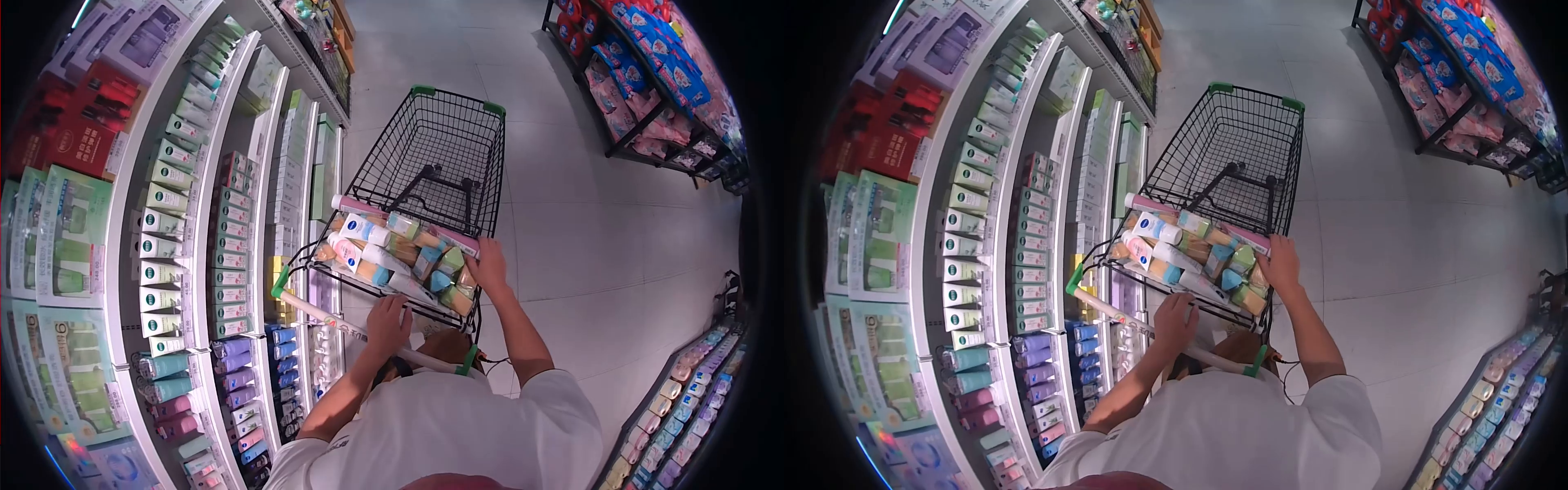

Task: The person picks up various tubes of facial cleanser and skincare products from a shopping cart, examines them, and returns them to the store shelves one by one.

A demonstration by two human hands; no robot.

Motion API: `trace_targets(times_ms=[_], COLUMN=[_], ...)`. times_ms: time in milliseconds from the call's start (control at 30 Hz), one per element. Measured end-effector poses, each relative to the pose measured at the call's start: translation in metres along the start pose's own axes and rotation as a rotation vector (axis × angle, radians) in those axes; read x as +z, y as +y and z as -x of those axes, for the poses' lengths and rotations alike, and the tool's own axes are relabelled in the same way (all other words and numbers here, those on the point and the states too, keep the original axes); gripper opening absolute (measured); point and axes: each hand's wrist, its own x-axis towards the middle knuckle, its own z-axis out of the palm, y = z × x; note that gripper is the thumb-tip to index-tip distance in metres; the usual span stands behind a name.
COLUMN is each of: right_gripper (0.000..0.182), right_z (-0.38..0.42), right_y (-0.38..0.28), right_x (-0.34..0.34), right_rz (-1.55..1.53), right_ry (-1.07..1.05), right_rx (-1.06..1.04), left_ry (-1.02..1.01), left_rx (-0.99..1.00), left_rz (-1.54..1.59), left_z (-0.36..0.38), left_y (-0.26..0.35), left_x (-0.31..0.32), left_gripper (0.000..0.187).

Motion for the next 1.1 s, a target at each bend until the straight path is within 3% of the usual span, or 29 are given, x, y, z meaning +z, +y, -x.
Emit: trace_targets(times_ms=[400, 667, 1100], right_gripper=[0.056, 0.055, 0.054], right_z=[0.006, 0.007, 0.008], right_y=[0.012, 0.009, 0.007], right_x=[0.022, 0.020, 0.019], right_rz=[-0.096, -0.085, -0.048], right_ry=[0.215, 0.205, 0.160], right_rx=[-0.065, -0.031, -0.043], left_ry=[0.196, 0.268, 0.263], left_rx=[-0.181, -0.094, -0.192], left_rz=[0.140, 0.186, 0.215], left_z=[0.000, -0.002, 0.003], left_y=[-0.010, -0.012, -0.023], left_x=[0.009, 0.011, 0.010], left_gripper=[0.013, 0.014, 0.012])
